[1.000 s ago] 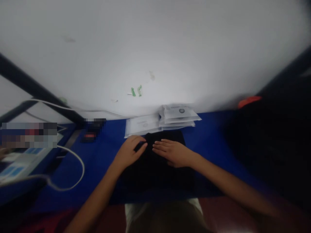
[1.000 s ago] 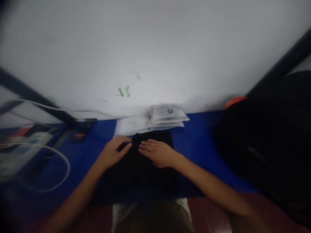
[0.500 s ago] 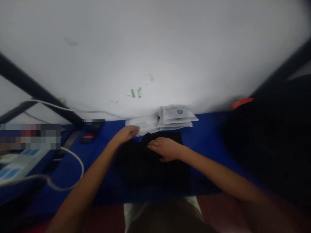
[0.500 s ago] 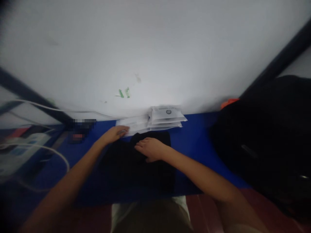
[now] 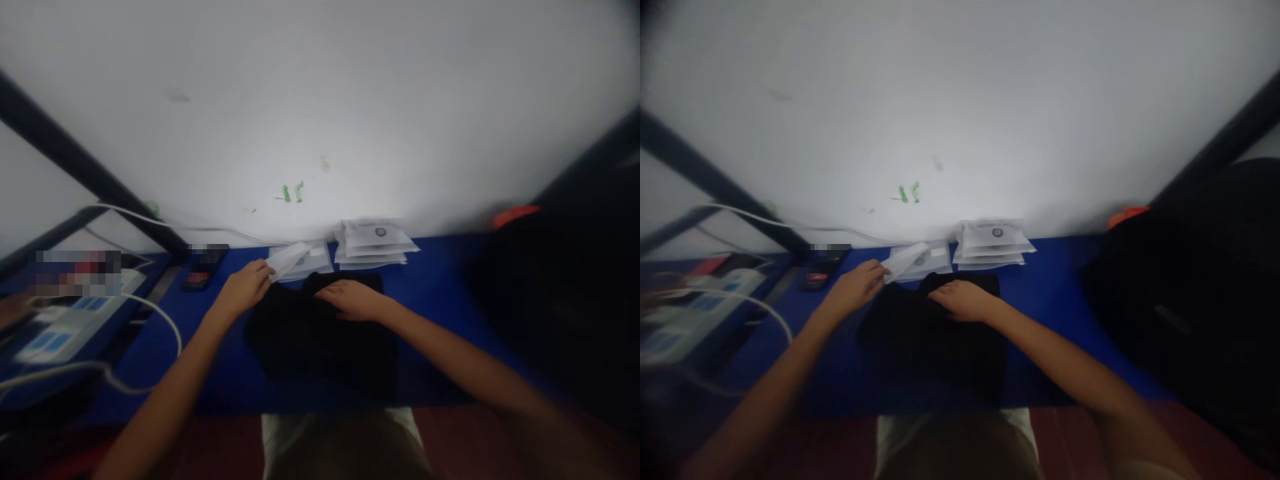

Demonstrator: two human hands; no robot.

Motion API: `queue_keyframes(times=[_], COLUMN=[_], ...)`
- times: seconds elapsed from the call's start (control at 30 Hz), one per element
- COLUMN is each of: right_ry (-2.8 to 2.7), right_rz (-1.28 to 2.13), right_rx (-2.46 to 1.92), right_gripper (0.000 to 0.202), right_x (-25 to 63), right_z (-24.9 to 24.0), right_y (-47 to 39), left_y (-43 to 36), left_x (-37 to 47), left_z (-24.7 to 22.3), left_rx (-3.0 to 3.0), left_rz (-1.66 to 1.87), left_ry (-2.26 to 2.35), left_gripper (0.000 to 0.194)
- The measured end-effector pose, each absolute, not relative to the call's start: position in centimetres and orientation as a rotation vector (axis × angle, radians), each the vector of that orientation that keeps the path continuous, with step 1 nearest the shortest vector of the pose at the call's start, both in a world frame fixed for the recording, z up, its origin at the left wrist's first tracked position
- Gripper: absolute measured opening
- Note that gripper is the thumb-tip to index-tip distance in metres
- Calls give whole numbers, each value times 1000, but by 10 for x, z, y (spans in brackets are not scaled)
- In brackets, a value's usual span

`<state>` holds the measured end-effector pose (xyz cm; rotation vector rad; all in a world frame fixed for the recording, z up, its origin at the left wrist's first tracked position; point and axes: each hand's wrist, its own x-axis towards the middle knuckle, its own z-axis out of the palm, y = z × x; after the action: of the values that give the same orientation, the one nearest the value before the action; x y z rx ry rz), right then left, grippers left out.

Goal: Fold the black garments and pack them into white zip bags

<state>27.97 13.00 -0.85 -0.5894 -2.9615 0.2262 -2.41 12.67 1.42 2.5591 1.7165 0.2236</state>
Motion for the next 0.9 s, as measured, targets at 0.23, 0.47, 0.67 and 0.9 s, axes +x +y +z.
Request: queue_keyframes(times=[0.23, 0.47, 0.67, 0.9], right_ry=[-2983, -2665, -2454, -2546], right_rz=[97, -263, -180, -201], right_rx=[-509, -153, -113, -453], right_gripper=[49, 32, 37, 36], right_x=[283, 284, 272, 263], right_z=[-16, -2, 8, -39], right_y=[129, 93, 73, 88], left_y=[91, 69, 44, 41], left_x=[-8, 14, 28, 31], left_z=[28, 32, 21, -14], left_rx=[2576, 2547, 2404, 2272], left_rz=[356, 501, 659, 586], left_ry=[1892, 1728, 1390, 1511], left_gripper=[36, 56, 70, 85])
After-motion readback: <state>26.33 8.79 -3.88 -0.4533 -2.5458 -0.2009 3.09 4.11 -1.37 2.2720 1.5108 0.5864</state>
